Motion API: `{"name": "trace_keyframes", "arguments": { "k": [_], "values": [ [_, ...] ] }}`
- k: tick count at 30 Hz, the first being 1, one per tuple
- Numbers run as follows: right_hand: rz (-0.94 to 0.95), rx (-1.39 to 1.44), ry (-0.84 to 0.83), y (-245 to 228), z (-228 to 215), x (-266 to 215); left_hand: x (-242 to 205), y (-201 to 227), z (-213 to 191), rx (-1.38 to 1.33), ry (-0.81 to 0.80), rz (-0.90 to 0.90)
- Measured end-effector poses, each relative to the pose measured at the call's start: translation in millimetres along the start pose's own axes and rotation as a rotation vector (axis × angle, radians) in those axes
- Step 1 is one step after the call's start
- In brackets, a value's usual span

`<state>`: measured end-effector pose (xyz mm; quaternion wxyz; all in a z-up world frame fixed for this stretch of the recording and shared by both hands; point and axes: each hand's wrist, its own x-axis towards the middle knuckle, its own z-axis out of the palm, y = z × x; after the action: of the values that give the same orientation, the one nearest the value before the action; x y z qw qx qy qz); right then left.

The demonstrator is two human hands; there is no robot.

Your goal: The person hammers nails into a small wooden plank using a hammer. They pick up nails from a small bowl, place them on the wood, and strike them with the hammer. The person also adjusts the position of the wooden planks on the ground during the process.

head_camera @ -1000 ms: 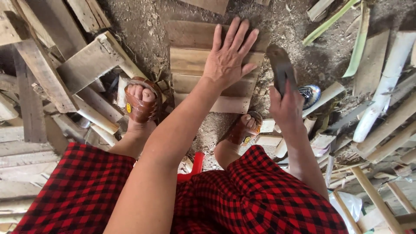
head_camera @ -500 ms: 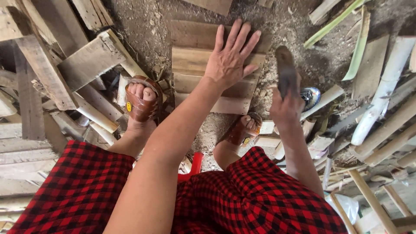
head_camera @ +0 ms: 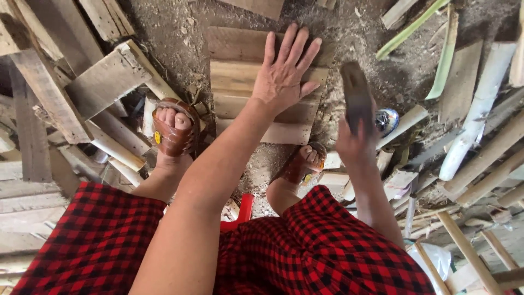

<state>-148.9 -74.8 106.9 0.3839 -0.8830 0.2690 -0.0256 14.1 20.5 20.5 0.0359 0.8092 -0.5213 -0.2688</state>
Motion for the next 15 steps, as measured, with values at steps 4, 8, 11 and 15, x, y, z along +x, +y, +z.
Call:
{"name": "trace_keyframes", "arguments": {
  "k": [4,8,11,15],
  "values": [
    [-0.111,-0.05,0.153,23.7,7.9,-53.4,0.2,-2.2,-7.2,-0.028,-0.022,0.012],
    [0.189,-0.327,-0.351,-17.1,6.8,27.3,0.8,0.0,-5.3,-0.039,-0.011,0.027],
    [0.065,-0.086,-0.11,5.1,6.6,10.2,-1.7,-1.7,-0.7,0.004,-0.012,0.009],
    [-0.021,-0.071,-0.003,27.0,1.6,-43.9,-2.6,-2.1,-6.0,-0.009,0.039,0.016]
  ]
}}
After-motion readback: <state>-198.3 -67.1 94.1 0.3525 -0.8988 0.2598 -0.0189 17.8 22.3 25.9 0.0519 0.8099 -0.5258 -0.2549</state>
